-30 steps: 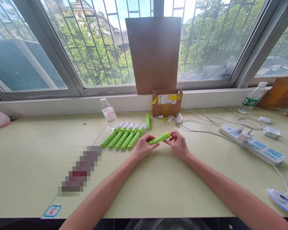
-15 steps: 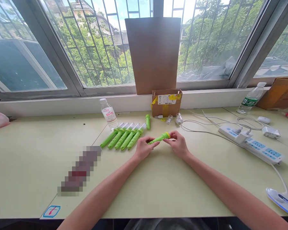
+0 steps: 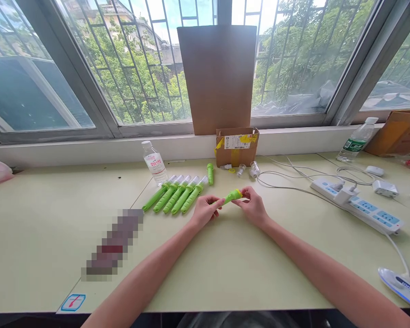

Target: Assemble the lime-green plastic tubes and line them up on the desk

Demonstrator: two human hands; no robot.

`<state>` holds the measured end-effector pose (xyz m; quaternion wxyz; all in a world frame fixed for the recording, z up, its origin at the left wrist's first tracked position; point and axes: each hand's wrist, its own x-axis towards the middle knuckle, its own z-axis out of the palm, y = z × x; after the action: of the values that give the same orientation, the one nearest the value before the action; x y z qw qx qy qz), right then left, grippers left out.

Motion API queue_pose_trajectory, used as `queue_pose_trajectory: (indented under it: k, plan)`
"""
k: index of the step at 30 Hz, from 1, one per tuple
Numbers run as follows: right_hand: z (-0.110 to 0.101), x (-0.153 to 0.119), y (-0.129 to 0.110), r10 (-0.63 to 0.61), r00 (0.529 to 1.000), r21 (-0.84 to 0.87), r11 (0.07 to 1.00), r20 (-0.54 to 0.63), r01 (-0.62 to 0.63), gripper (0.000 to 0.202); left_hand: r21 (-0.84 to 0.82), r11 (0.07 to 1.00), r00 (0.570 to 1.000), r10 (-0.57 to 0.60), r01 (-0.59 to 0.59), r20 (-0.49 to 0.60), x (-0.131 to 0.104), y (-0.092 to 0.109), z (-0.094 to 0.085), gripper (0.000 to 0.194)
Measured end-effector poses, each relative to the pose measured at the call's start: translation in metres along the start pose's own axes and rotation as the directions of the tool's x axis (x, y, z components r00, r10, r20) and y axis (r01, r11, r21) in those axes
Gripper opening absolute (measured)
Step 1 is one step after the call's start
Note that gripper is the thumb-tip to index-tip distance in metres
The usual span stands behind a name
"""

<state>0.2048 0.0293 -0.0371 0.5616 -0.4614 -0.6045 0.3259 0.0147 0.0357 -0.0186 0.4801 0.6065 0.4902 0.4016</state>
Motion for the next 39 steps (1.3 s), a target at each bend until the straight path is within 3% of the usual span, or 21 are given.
queue_pose_trajectory:
  k: [14,22,30,39]
  plan:
    - [0.000,0.000,0.000,-0.046,0.999,-0.055,0.997,-0.010,0.045,0.040,-0.062,0.996,0.992,-0.053,0.060,0.114,0.002,0.006,-0.007,0.046]
    - [0.001,-0.003,-0.001,-0.084,0.996,-0.041,0.996,-0.014,0.084,0.032,-0.022,0.996,0.971,-0.083,0.090,0.226,0.002,0.011,-0.014,0.049]
    - [0.002,-0.001,-0.001,-0.098,0.994,-0.024,0.995,-0.051,0.097,0.034,0.091,0.996,0.989,-0.012,-0.001,0.146,-0.001,0.010,-0.010,0.044]
    - [0.002,-0.002,-0.003,-0.092,0.996,-0.061,0.994,0.017,0.093,0.038,0.004,1.000,0.993,0.023,-0.023,0.118,-0.001,0.005,-0.007,0.039]
